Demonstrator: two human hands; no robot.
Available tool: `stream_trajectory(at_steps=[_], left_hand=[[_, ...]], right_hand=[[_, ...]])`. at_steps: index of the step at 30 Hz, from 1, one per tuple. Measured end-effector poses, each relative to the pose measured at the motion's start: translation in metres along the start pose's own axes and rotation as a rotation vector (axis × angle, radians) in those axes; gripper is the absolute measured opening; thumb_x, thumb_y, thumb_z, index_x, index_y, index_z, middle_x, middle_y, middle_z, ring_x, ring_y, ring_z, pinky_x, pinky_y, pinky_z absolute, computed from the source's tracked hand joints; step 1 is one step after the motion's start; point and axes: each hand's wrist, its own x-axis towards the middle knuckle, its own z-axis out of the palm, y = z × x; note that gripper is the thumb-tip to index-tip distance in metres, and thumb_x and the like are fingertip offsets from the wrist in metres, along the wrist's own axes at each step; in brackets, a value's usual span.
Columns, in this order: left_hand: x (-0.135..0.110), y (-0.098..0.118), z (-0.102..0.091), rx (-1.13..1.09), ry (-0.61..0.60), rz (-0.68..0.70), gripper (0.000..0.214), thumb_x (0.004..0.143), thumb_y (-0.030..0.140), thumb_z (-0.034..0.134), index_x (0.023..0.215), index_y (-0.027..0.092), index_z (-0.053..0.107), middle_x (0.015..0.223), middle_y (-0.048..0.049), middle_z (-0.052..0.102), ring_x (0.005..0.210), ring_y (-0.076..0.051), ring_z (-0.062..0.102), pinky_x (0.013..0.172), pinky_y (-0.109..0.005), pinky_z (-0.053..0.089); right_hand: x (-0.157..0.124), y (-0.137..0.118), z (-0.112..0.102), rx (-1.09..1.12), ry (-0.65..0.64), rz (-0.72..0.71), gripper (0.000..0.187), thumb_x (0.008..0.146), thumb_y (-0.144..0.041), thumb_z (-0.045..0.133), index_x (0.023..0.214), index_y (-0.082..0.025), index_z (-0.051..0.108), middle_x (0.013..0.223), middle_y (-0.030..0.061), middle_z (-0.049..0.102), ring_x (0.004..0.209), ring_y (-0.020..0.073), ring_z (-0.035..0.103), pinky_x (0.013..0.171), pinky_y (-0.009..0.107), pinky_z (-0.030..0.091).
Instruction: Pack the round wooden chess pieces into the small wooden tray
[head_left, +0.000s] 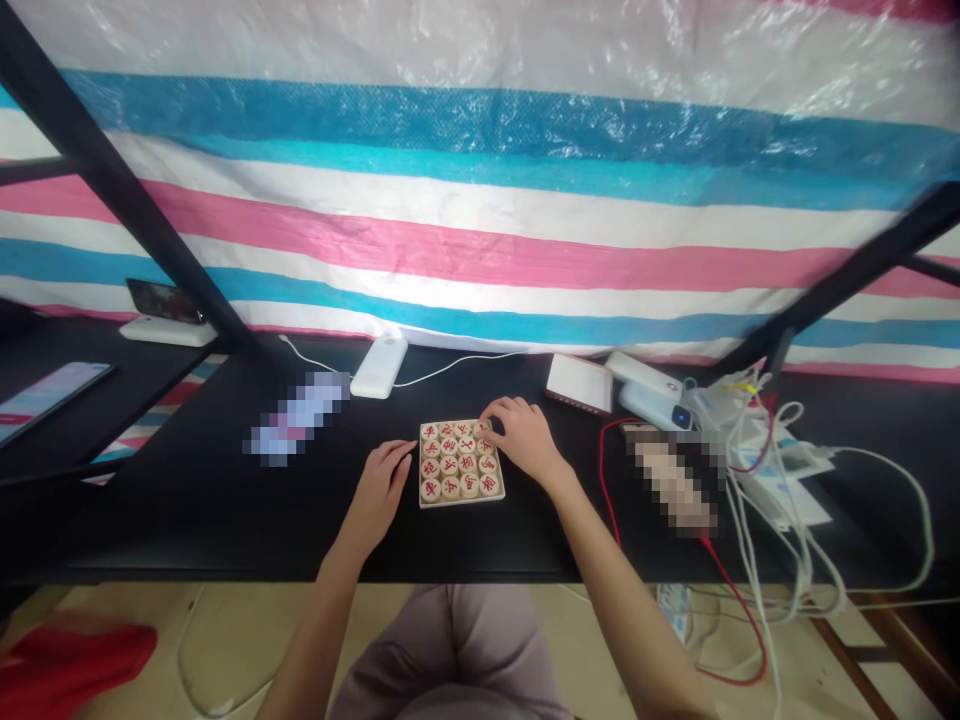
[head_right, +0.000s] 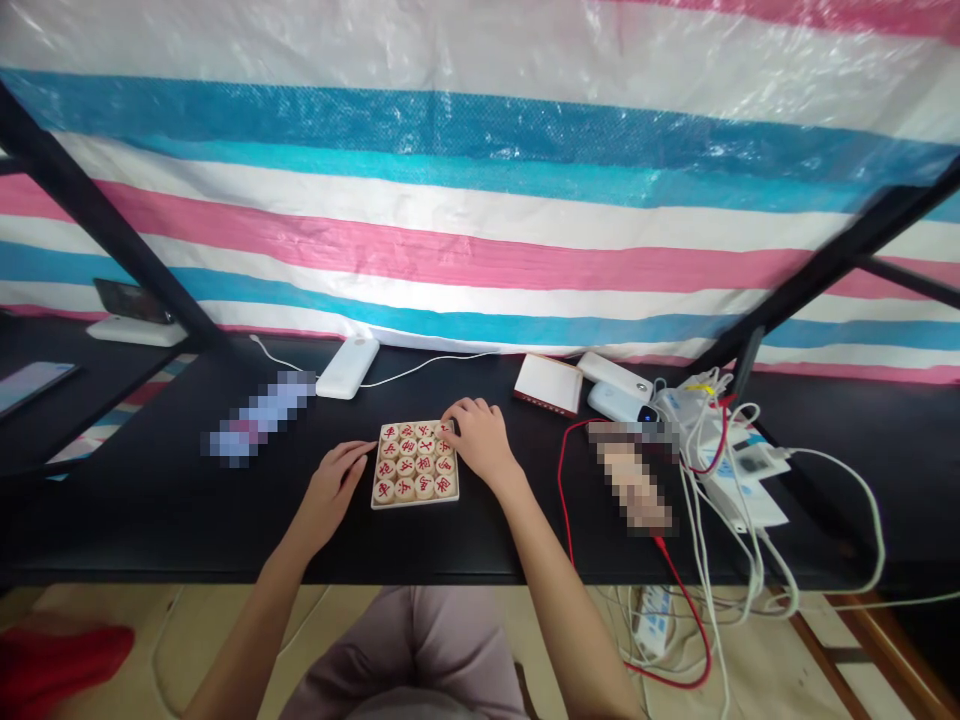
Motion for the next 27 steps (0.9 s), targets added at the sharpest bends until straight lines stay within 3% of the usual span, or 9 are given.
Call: stream_trajectory(at_steps=[5, 9, 16, 21, 27], left_hand=[[0.007, 0.004, -0.003, -0.021, 0.007, -0.075, 0.039, 0.09, 0.039, 0.035, 0.115, 0.02, 0.059, 0.108, -0.008, 0.055, 0.1, -0.021, 0.054, 0.089, -0.036, 0.045], [0.023, 0.007, -0.01, -0.043, -0.119, -0.08, 0.046, 0.089, 0.042, 0.034, 0.123, 0.017, 0.054, 0.094, -0.0057, 0.056, 0.081, -0.017, 0.057, 0.08, -0.034, 0.047], [0.062, 0.002, -0.023, -0.087, -0.313, -0.093, 0.051, 0.079, 0.048, 0.048, 0.116, 0.014, 0.06, 0.081, -0.0051, 0.061, 0.069, -0.018, 0.057, 0.068, -0.032, 0.047], [0.073, 0.003, -0.028, -0.131, -0.456, -0.093, 0.05, 0.077, 0.05, 0.051, 0.111, 0.016, 0.062, 0.082, -0.0045, 0.062, 0.067, -0.017, 0.056, 0.064, -0.029, 0.046], [0.073, 0.0, -0.029, -0.129, -0.483, -0.054, 0.047, 0.072, 0.047, 0.057, 0.109, 0.019, 0.062, 0.082, -0.0029, 0.061, 0.071, -0.017, 0.056, 0.065, -0.027, 0.046]], right_hand=[[0.003, 0.002, 0.0, 0.016, -0.02, 0.0, 0.01, 0.08, -0.034, 0.065, 0.086, -0.026, 0.065, 0.105, 0.0007, 0.062, 0.095, 0.0199, 0.051, 0.076, 0.033, 0.031], [0.003, 0.001, 0.0, 0.034, -0.006, -0.017, 0.008, 0.08, -0.03, 0.065, 0.086, -0.025, 0.064, 0.105, 0.0004, 0.062, 0.095, 0.0192, 0.05, 0.075, 0.032, 0.032], [-0.001, -0.002, 0.003, 0.032, 0.031, 0.012, 0.013, 0.082, -0.036, 0.061, 0.088, -0.024, 0.064, 0.109, 0.0023, 0.06, 0.099, 0.02, 0.049, 0.076, 0.034, 0.032], [0.003, -0.005, 0.0, 0.018, 0.009, 0.008, 0.014, 0.078, -0.033, 0.067, 0.085, -0.022, 0.062, 0.102, 0.0017, 0.06, 0.095, 0.0189, 0.049, 0.076, 0.032, 0.032], [0.003, -0.008, -0.003, 0.017, 0.012, -0.022, 0.012, 0.078, -0.027, 0.067, 0.087, -0.022, 0.061, 0.096, 0.0014, 0.058, 0.093, 0.0175, 0.047, 0.075, 0.029, 0.031]])
